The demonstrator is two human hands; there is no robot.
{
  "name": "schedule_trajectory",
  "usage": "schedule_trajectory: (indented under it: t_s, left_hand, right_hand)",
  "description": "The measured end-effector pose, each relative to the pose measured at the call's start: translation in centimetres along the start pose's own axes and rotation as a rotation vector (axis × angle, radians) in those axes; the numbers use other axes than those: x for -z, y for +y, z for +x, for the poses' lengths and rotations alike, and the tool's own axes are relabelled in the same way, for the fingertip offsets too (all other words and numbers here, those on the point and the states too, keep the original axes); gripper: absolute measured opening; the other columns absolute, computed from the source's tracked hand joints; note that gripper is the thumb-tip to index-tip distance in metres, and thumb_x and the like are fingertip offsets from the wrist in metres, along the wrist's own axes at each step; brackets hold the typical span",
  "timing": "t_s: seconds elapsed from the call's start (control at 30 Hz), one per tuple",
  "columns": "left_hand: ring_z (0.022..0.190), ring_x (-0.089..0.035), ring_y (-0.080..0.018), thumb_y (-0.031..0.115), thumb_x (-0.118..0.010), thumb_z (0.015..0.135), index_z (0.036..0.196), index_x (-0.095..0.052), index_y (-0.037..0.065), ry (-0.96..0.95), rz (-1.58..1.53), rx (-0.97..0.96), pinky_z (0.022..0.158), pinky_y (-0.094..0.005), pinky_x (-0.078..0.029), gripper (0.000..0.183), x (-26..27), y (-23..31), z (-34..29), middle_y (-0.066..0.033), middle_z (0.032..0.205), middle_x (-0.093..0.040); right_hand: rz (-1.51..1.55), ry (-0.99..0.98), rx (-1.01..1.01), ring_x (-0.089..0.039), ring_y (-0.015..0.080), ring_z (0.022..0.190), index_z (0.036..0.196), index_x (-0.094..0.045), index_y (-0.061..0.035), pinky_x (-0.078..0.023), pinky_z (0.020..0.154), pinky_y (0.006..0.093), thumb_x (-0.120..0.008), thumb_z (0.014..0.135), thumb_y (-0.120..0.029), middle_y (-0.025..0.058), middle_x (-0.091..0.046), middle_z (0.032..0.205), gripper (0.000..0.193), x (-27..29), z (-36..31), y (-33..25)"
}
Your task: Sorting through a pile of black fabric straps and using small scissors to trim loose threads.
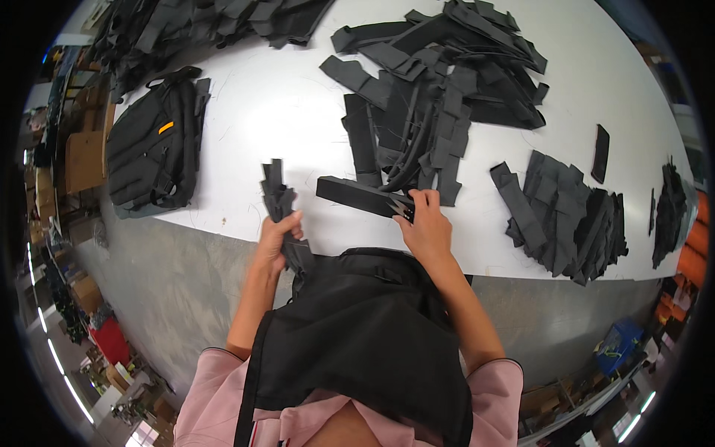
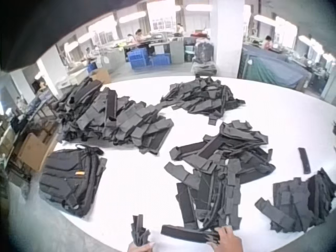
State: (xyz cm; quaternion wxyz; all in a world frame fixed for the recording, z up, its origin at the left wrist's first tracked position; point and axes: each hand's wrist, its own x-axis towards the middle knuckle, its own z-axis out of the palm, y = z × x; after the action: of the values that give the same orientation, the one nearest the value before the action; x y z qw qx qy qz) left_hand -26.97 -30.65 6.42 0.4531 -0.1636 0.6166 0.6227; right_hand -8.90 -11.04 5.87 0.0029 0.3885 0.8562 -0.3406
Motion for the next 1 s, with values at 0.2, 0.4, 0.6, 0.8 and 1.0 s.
schedule_trajectory:
  t_s: [0.2, 0.4, 0.6, 0.8, 1.0]
  left_hand:
    - [0.091, -0.061, -0.0250, 0.013, -0.060, 0.084, 0.116, -0.048, 0.001, -0.098, -0.138, 0.078, 0.073, -0.0334, -0.053, 0.036, -2.4, -1.8, 1.1, -0.0144, 0.103, -0.059]
    - [0.110, -0.053, -0.0306, 0.034, -0.053, 0.090, 0.124, -0.042, 0.002, -0.497, -0.596, 0.233, 0.077, -0.0360, -0.053, 0.047, -5.6, -0.6, 2.0, -0.0206, 0.124, -0.050]
    - [0.098, -0.060, -0.0235, 0.028, -0.070, 0.078, 0.115, -0.051, -0.005, -0.614, -0.195, -0.002, 0.085, -0.0355, -0.051, 0.053, -9.9, 1.4, 2.2, -0.0148, 0.112, -0.059]
    - [0.096, -0.061, -0.0232, 0.016, -0.068, 0.073, 0.113, -0.051, -0.005, -0.540, -0.185, -0.064, 0.082, -0.0355, -0.052, 0.048, -9.8, 3.1, 1.8, -0.0152, 0.107, -0.060]
    - [0.101, -0.060, -0.0270, 0.021, -0.070, 0.076, 0.117, -0.046, -0.005, -0.511, -0.235, -0.192, 0.083, -0.0396, -0.053, 0.054, -8.8, 5.0, 0.9, -0.0186, 0.111, -0.057]
  right_hand:
    - [0.469, -0.136, -0.057, -0.055, 0.0162, 0.059, 0.098, -0.052, -0.0051, -0.044, 0.053, 0.0283, -0.072, 0.075, -0.016, 0.0029, -0.053, 0.069, 0.033, -1.4, 0.6, 2.0]
    - [1.618, -0.503, -0.571, -0.031, 0.0009, 0.040, 0.091, -0.053, -0.0084, -0.022, 0.037, 0.0174, -0.065, 0.083, -0.010, -0.0056, -0.045, 0.065, 0.015, 1.0, -0.1, -1.6]
    - [1.425, -0.497, -0.513, -0.030, -0.0008, 0.044, 0.090, -0.054, -0.0064, -0.021, 0.038, 0.0174, -0.066, 0.083, -0.014, -0.0063, -0.046, 0.068, 0.016, 0.6, -0.3, -2.7]
    - [0.688, 0.088, -0.002, -0.059, 0.0202, 0.076, 0.108, -0.056, -0.0066, -0.048, 0.064, 0.0304, -0.067, 0.079, -0.018, 0.0058, -0.057, 0.086, 0.033, 1.4, -1.4, -2.6]
    - [0.063, 0.240, 0.319, -0.056, 0.0187, 0.069, 0.104, -0.059, -0.0121, -0.042, 0.055, 0.0325, -0.069, 0.073, -0.014, 0.0021, -0.052, 0.084, 0.033, 4.1, -0.1, -3.6]
